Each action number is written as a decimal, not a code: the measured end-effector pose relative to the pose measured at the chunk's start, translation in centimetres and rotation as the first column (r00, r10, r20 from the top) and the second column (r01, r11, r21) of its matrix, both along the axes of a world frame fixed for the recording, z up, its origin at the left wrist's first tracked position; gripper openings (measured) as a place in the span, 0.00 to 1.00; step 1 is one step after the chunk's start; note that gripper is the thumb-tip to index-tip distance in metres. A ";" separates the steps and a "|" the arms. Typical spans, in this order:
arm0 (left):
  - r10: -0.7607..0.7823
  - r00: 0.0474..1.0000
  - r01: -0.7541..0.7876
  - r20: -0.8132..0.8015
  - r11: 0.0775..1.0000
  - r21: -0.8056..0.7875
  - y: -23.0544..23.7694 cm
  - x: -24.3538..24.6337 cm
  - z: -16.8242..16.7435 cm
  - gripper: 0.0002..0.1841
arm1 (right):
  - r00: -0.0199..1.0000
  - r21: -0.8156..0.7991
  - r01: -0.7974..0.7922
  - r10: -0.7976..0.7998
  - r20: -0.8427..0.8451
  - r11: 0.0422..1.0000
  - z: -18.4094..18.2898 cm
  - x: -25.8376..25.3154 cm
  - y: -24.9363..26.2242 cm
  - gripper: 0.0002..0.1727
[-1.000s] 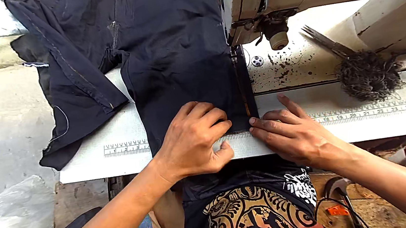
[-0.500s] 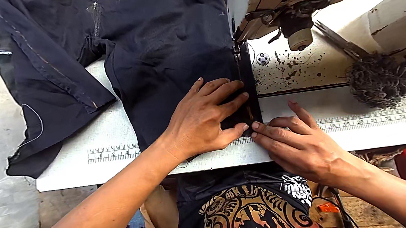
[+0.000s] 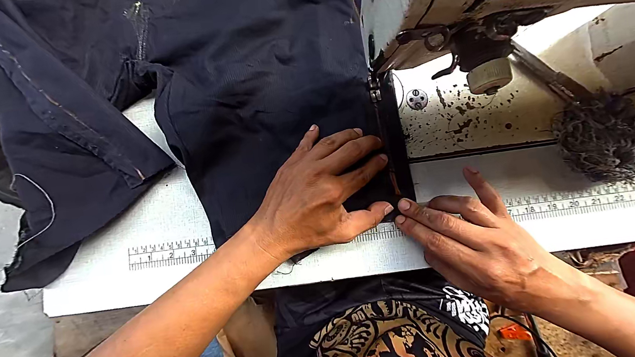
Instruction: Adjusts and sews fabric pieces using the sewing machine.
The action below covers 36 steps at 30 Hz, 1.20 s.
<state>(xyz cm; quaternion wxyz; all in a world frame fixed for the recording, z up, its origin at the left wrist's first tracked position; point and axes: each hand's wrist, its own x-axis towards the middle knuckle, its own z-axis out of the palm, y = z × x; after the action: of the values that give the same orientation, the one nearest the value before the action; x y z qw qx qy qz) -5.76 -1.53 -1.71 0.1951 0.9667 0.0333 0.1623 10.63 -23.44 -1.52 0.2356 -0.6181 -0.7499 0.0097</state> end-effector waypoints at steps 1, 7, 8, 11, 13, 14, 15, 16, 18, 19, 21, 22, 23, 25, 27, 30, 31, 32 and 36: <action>-0.001 1.000 0.001 -0.004 1.000 -0.001 0.1 0.1 0.0 0.26 | 1.000 -0.009 0.000 0.000 -0.002 1.000 0.2 0.1 0.2 0.19; -0.022 1.000 0.022 -0.004 1.000 0.020 1.5 1.0 -0.1 0.26 | 0.997 -0.029 0.069 -0.068 0.042 0.997 -0.1 0.2 0.8 0.20; -0.024 1.000 0.024 -0.001 0.999 0.022 1.8 1.1 -0.1 0.26 | 0.996 -0.033 0.076 -0.074 0.045 0.997 -0.1 0.3 1.0 0.20; -0.024 0.999 0.023 0.032 0.999 0.035 2.6 1.6 -0.3 0.27 | 0.994 -0.045 0.090 -0.088 0.060 0.995 0.1 0.6 1.8 0.20; -0.022 0.999 0.020 0.046 0.999 0.050 3.1 1.9 -0.4 0.28 | 0.994 -0.039 0.095 -0.093 0.063 0.995 0.1 0.9 2.4 0.20; -0.020 0.999 0.017 0.047 0.998 0.059 3.4 2.1 -0.4 0.28 | 0.993 -0.036 0.097 -0.095 0.068 0.995 0.1 1.1 2.6 0.20; -0.020 0.999 0.017 0.044 0.998 0.064 3.7 2.2 -0.4 0.29 | 0.993 -0.032 0.098 -0.095 0.071 0.995 0.1 1.2 2.9 0.20; -0.020 0.999 0.017 0.042 0.998 0.066 4.0 2.3 -0.3 0.29 | 0.993 -0.034 0.097 -0.095 0.071 0.995 0.1 1.4 3.1 0.21; -0.018 0.999 0.016 0.040 0.998 0.064 4.5 2.6 -0.3 0.31 | 0.993 -0.031 0.099 -0.097 0.067 0.995 0.0 1.6 3.5 0.21; -0.016 0.999 0.013 0.044 0.998 0.061 4.8 2.8 -0.3 0.31 | 0.993 -0.032 0.103 -0.101 0.065 0.994 0.0 1.7 3.7 0.21; -0.019 0.999 0.017 0.046 0.999 0.045 5.5 3.2 -0.2 0.31 | 0.993 -0.041 0.110 -0.107 0.056 0.993 0.0 2.0 4.2 0.21; -0.024 0.999 0.022 0.040 0.999 0.039 5.9 3.4 -0.2 0.31 | 0.993 -0.045 0.113 -0.110 0.049 0.993 0.1 2.2 4.4 0.21; -0.029 0.999 0.027 0.037 0.999 0.037 6.3 3.6 -0.1 0.31 | 0.993 -0.049 0.115 -0.113 0.041 0.992 0.1 2.3 4.7 0.21; -0.035 0.999 0.034 0.033 0.999 0.042 6.9 4.0 -0.1 0.31 | 0.992 -0.052 0.121 -0.119 0.038 0.991 0.0 2.6 5.1 0.22; -0.037 0.999 0.035 0.035 0.999 0.040 7.3 4.3 0.0 0.31 | 0.992 -0.055 0.125 -0.123 0.038 0.991 -0.1 2.9 5.5 0.22; -0.036 0.999 0.035 0.039 0.999 0.042 7.9 4.6 0.0 0.30 | 0.991 -0.060 0.129 -0.128 0.027 0.990 -0.1 3.2 6.1 0.22; -0.036 0.999 0.035 0.033 0.999 0.042 8.1 4.7 0.1 0.30 | 0.991 -0.064 0.130 -0.128 0.027 0.990 0.0 3.3 6.3 0.22; -0.035 0.999 0.034 0.029 0.998 0.046 8.3 4.8 0.1 0.31 | 0.991 -0.064 0.130 -0.128 0.027 0.989 -0.1 3.4 6.5 0.22; -0.032 0.998 0.028 0.047 0.997 0.072 8.9 5.3 0.1 0.31 | 0.992 -0.066 0.127 -0.126 0.008 0.990 -0.3 3.9 7.1 0.22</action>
<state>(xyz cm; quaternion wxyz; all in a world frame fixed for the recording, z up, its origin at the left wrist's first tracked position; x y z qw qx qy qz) -0.49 7.42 -1.56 0.1637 0.9693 0.0082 0.1834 14.51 -16.36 -1.85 0.2136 -0.6719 -0.7090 0.0182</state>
